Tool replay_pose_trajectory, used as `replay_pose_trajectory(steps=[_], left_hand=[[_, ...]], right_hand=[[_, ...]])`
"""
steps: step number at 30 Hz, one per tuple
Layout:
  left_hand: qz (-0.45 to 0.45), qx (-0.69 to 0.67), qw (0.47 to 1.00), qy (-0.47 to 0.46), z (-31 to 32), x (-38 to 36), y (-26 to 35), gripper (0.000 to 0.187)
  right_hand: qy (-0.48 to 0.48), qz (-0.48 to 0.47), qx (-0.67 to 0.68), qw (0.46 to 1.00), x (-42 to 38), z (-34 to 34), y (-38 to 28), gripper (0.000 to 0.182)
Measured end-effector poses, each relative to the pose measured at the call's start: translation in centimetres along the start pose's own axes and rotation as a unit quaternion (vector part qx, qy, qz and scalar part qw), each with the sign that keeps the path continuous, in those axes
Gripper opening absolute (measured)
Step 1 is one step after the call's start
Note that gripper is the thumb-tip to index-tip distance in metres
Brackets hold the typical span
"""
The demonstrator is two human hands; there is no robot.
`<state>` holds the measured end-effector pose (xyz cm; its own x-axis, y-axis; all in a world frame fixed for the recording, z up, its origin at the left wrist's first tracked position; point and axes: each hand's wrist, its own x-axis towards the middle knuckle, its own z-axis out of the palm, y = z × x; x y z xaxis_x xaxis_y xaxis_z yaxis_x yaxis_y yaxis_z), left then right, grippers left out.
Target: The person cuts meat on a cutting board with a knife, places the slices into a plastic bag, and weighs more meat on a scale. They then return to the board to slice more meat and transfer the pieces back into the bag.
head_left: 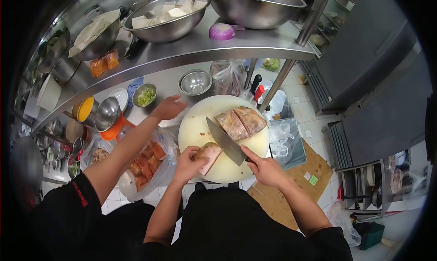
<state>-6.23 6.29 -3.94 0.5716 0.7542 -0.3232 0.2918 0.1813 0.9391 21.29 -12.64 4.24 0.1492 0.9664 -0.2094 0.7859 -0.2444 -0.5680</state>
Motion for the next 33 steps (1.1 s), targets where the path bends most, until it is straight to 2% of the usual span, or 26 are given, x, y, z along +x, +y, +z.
replay_pose_trajectory(steps=[1, 2, 3, 4, 5, 7, 8, 9, 11, 15, 17, 19, 20, 21, 23, 25, 26, 27, 28, 29, 30, 32, 33], left_hand=[[0.001, 0.001, 1.0, 0.001, -0.2, -0.3, -0.3, 0.06], [-0.063, -0.174, 0.982, -0.036, -0.6, -0.7, -0.7, 0.059], [-0.125, -0.342, 0.929, -0.07, -1.0, -1.5, -0.3, 0.058], [-0.16, -0.376, 0.909, -0.082, -0.6, -2.6, 1.1, 0.063], [-0.158, -0.374, 0.911, -0.077, -0.9, -2.6, 0.6, 0.063], [-0.119, -0.505, 0.821, -0.239, -0.9, -2.3, -0.8, 0.07], [-0.117, -0.54, 0.797, -0.246, -0.6, -2.1, -1.4, 0.071], [-0.113, -0.539, 0.798, -0.244, -0.2, -2.2, -1.1, 0.071], [-0.105, -0.597, 0.749, -0.266, 0.3, -2.4, -0.3, 0.071], [-0.055, -0.572, 0.773, -0.27, 0.0, -2.5, 1.9, 0.069], [-0.027, -0.496, 0.837, -0.231, -0.5, -3.0, 4.4, 0.067], [0.014, -0.443, 0.882, -0.161, -1.1, -3.3, 6.9, 0.067], [0.029, -0.462, 0.868, -0.181, -2.1, -2.4, 6.9, 0.067], [0.041, -0.431, 0.891, -0.137, -3.2, -2.1, 7.8, 0.067], [0.087, -0.322, 0.942, 0.023, -5.7, -1.8, 10.1, 0.067], [0.073, -0.172, 0.971, 0.151, -10.7, -2.2, 14.4, 0.07], [0.124, -0.129, 0.962, 0.207, -13.2, -2.1, 15.7, 0.071], [0.131, -0.019, 0.95, 0.281, -16.8, -1.4, 16.3, 0.071], [0.149, 0.045, 0.923, 0.352, -20.4, -0.3, 16.3, 0.071], [0.117, 0.187, 0.875, 0.431, -23.5, -0.3, 17.2, 0.074], [0.096, 0.298, 0.835, 0.452, -25.6, -0.8, 18.7, 0.072], [0.032, 0.388, 0.789, 0.476, -31.7, 1.7, 16.9, 0.068], [0.033, 0.386, 0.79, 0.475, -34.0, 2.7, 15.9, 0.068]], right_hand=[[0.001, -0.001, 0.0, 1.0, -0.5, 0.3, 0.1, 0.072], [0.007, 0.001, 0.007, 1.0, -0.8, 0.5, 0.1, 0.071], [0.012, 0.002, 0.014, 1.0, -1.1, 0.6, -0.3, 0.071], [0.01, -0.004, 0.017, 1.0, -1.3, 0.6, -0.8, 0.071], [-0.005, 0.023, 0.014, 1.0, -1.4, 0.4, -1.4, 0.072], [-0.019, 0.046, 0.011, 0.999, -1.6, 0.5, -2.0, 0.073], [-0.019, 0.053, 0.004, 0.998, -1.8, 0.7, -2.1, 0.074], [-0.017, 0.06, -0.004, 0.998, -2.0, 0.9, -2.2, 0.074], [0.003, 0.037, -0.007, 0.999, -2.2, 1.6, -1.8, 0.076], [0.041, -0.004, -0.001, 0.999, -2.5, 2.7, -1.0, 0.078], [0.034, -0.031, 0.007, 0.999, -2.4, 3.0, -0.6, 0.079], [0.034, 0.001, 0.049, 0.998, -2.4, 2.6, -0.8, 0.077], [0.027, -0.018, 0.047, 0.998, -2.3, 2.5, -1.1, 0.077], [0.026, -0.003, 0.038, 0.999, -2.4, 2.4, -1.3, 0.077], [0.023, 0.004, 0.028, 0.999, -2.3, 2.4, -1.4, 0.078], [0.04, -0.007, 0.033, 0.999, -2.4, 2.7, -1.2, 0.079], [0.045, -0.013, 0.026, 0.999, -2.4, 2.8, -1.1, 0.078], [0.044, -0.017, 0.024, 0.999, -2.4, 2.6, -1.4, 0.078], [0.034, 0.001, 0.017, 0.999, -2.5, 2.3, -1.9, 0.078], [0.025, 0.02, 0.011, 0.999, -2.5, 2.2, -2.3, 0.078], [0.026, 0.019, 0.01, 0.999, -2.5, 2.6, -2.2, 0.078], [0.067, -0.03, 0.018, 0.997, -2.5, 3.4, -1.7, 0.081], [0.068, -0.03, 0.016, 0.997, -2.6, 3.6, -1.9, 0.081]])
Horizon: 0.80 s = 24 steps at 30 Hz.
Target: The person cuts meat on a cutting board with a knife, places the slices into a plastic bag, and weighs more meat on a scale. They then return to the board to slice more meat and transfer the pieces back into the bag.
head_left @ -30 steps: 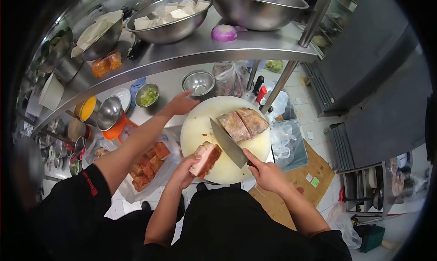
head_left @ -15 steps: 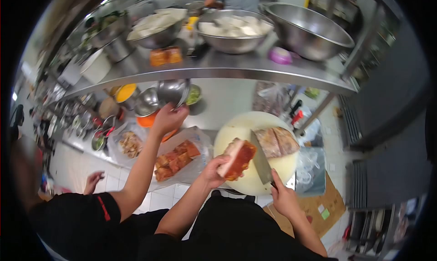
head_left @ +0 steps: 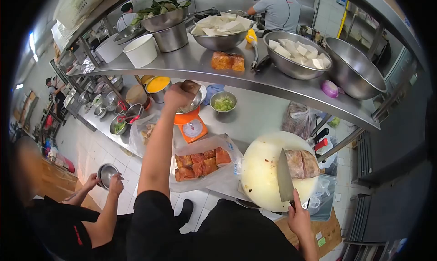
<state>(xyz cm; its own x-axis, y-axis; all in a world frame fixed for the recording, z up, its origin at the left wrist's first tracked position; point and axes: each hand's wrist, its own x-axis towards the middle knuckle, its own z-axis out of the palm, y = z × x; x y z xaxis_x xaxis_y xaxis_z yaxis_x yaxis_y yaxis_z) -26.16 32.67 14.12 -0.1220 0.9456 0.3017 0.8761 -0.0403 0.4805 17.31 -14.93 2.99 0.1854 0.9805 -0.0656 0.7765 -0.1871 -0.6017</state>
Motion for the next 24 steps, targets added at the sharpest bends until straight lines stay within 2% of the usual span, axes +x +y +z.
replay_pose_trajectory(steps=[3, 7, 9, 12, 14, 15, 17, 19, 22, 24], left_hand=[[-0.031, 0.122, 0.985, -0.117, 1.9, 3.8, -3.5, 0.062], [-0.027, 0.154, 0.977, -0.145, 4.5, 5.1, -6.0, 0.061], [-0.018, 0.182, 0.967, -0.177, 5.1, 5.2, -7.2, 0.073], [-0.02, 0.192, 0.961, -0.196, 5.4, 5.2, -8.5, 0.074], [-0.016, 0.191, 0.961, -0.198, 5.5, 5.1, -9.1, 0.071], [-0.014, 0.188, 0.962, -0.196, 5.7, 5.0, -9.4, 0.067], [-0.01, 0.186, 0.962, -0.199, 5.7, 5.1, -9.9, 0.069], [-0.004, 0.184, 0.962, -0.201, 5.8, 5.3, -10.4, 0.071], [0.02, 0.177, 0.962, -0.208, 6.2, 5.7, -10.9, 0.08], [0.074, 0.201, 0.965, -0.149, 6.1, 5.7, -10.6, 0.091]], right_hand=[[0.015, 0.01, -0.002, 1.0, -0.1, 0.6, -0.7, 0.08], [0.038, 0.016, -0.01, 0.999, 0.4, 1.4, -1.5, 0.079], [0.044, 0.012, -0.008, 0.999, 0.4, 1.5, -1.8, 0.079], [0.045, 0.017, -0.022, 0.999, 0.7, 1.3, -3.1, 0.079], [-0.003, 0.089, -0.039, 0.995, 0.8, 0.6, -4.5, 0.078], [-0.005, 0.091, -0.04, 0.995, 0.8, 0.9, -4.6, 0.078], [0.036, 0.039, -0.025, 0.998, 0.8, 1.2, -4.3, 0.077], [0.03, 0.047, -0.025, 0.998, 0.8, 1.1, -4.1, 0.077], [0.029, 0.063, -0.03, 0.997, 0.7, 0.9, -4.0, 0.076], [0.036, 0.071, -0.035, 0.996, 0.7, 0.7, -4.1, 0.075]])
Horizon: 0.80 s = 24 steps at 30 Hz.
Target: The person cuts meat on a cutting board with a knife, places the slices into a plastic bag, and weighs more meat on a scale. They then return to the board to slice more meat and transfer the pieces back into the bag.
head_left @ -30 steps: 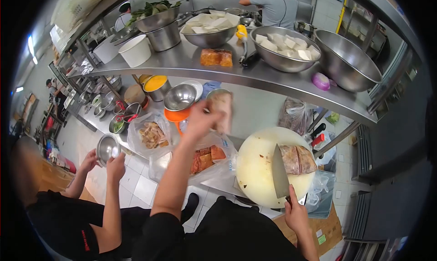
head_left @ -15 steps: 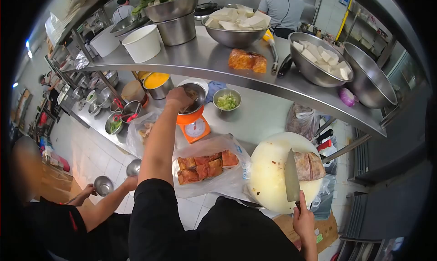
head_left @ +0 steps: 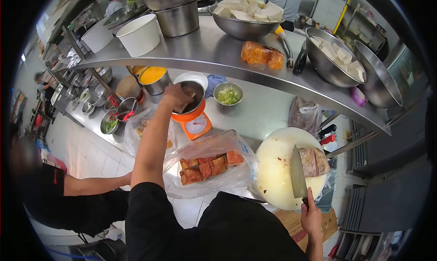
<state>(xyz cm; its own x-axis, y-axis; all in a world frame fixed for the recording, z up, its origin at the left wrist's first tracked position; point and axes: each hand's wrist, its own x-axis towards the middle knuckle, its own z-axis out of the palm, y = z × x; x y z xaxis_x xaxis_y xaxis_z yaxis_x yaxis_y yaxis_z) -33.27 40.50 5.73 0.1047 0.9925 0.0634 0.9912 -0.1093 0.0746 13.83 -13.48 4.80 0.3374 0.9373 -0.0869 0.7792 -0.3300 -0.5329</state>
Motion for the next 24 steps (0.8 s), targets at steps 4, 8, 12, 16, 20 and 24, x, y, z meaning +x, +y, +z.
replay_pose_trajectory(steps=[4, 8, 12, 16, 20, 24], left_hand=[[-0.006, -0.062, 0.996, -0.068, -0.9, 0.8, 0.4, 0.097], [-0.04, -0.076, 0.992, -0.096, 0.7, 1.5, 0.1, 0.099], [-0.065, -0.102, 0.992, -0.035, -0.7, 1.7, 2.1, 0.097], [-0.005, -0.163, 0.986, 0.032, -8.0, -4.7, 10.3, 0.09], [0.107, -0.402, 0.907, -0.062, -11.5, -14.0, 20.4, 0.082], [0.2, -0.19, 0.96, -0.052, -5.2, -22.4, 30.2, 0.08]], right_hand=[[-0.008, 0.004, -0.056, 0.998, 0.0, -1.9, 0.7, 0.071], [0.029, -0.085, -0.114, 0.989, 1.4, -3.7, 3.0, 0.07], [-0.015, -0.025, -0.163, 0.986, 2.8, -5.4, 2.7, 0.067], [0.008, -0.031, -0.136, 0.99, 3.9, -5.2, 4.0, 0.066], [-0.023, -0.004, -0.089, 0.996, 3.6, -5.9, 1.3, 0.066], [-0.008, -0.002, 0.02, 1.0, 2.8, -6.1, -0.3, 0.066]])
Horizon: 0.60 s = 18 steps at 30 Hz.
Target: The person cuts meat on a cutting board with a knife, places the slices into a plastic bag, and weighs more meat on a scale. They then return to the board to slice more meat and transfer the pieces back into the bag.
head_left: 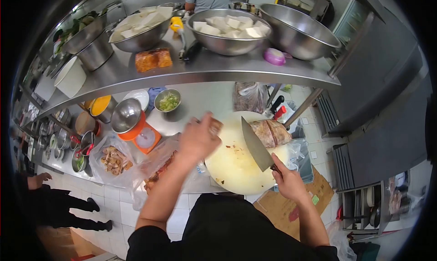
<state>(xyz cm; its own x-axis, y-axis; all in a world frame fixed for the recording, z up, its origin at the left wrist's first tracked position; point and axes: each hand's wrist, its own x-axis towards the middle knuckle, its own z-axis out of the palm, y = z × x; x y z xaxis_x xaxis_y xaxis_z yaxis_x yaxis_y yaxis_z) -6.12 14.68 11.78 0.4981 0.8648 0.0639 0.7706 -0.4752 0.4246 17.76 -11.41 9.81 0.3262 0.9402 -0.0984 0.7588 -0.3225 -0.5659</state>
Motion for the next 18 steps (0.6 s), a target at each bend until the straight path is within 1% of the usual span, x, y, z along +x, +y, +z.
replay_pose_trajectory(steps=[2, 4, 5, 6, 7, 8, 10, 11, 12, 14, 15, 16, 18], left_hand=[[0.034, 0.066, 0.997, -0.01, 5.5, -2.4, 3.0, 0.073], [0.016, 0.063, 0.993, -0.102, 9.7, -3.7, 4.4, 0.066], [0.02, 0.066, 0.992, -0.106, 11.1, -4.2, 4.4, 0.066], [-0.026, -0.017, 0.989, -0.145, 11.9, -4.6, 4.7, 0.064], [-0.071, -0.098, 0.975, -0.186, 12.8, -5.0, 5.0, 0.062], [-0.066, -0.093, 0.974, -0.196, 13.4, -5.5, 4.8, 0.062], [-0.086, -0.198, 0.969, -0.124, 13.8, -6.3, 3.6, 0.061], [-0.081, -0.216, 0.967, -0.106, 14.1, -6.7, 3.1, 0.061], [-0.079, -0.213, 0.967, -0.114, 13.8, -7.1, 3.2, 0.061], [-0.061, -0.189, 0.978, -0.07, 12.7, -8.0, 3.9, 0.06], [0.025, -0.165, 0.986, 0.026, 13.2, -8.6, 4.2, 0.054], [0.026, -0.165, 0.986, 0.02, 13.8, -8.5, 3.9, 0.054], [0.206, -0.166, 0.962, 0.074, 15.2, -7.8, 2.8, 0.046]], right_hand=[[-0.038, 0.049, 0.03, 0.998, -0.5, -0.1, -0.8, 0.065], [-0.042, 0.064, 0.035, 0.997, -1.1, 0.1, -1.6, 0.063], [-0.075, 0.076, 0.043, 0.993, -1.3, 0.2, -1.8, 0.063], [-0.108, 0.09, 0.053, 0.989, -1.5, 0.3, -1.7, 0.063], [-0.069, 0.031, 0.062, 0.995, -2.0, 1.4, -0.9, 0.063], [-0.067, 0.041, 0.069, 0.995, -2.5, 1.6, -0.6, 0.063], [-0.094, 0.049, 0.062, 0.992, -2.7, 0.2, -1.5, 0.062], [-0.082, 0.02, 0.048, 0.995, -3.1, -0.1, -1.3, 0.063], [-0.082, 0.028, 0.052, 0.995, -3.6, -0.8, -1.5, 0.063], [-0.121, 0.032, 0.031, 0.992, -4.4, -3.1, -2.4, 0.065], [-0.123, 0.037, 0.033, 0.991, -4.8, -4.2, -3.1, 0.065], [-0.14, 0.044, 0.023, 0.989, -5.1, -5.3, -3.9, 0.064], [-0.158, 0.055, 0.014, 0.986, -5.7, -5.8, -4.4, 0.063]])
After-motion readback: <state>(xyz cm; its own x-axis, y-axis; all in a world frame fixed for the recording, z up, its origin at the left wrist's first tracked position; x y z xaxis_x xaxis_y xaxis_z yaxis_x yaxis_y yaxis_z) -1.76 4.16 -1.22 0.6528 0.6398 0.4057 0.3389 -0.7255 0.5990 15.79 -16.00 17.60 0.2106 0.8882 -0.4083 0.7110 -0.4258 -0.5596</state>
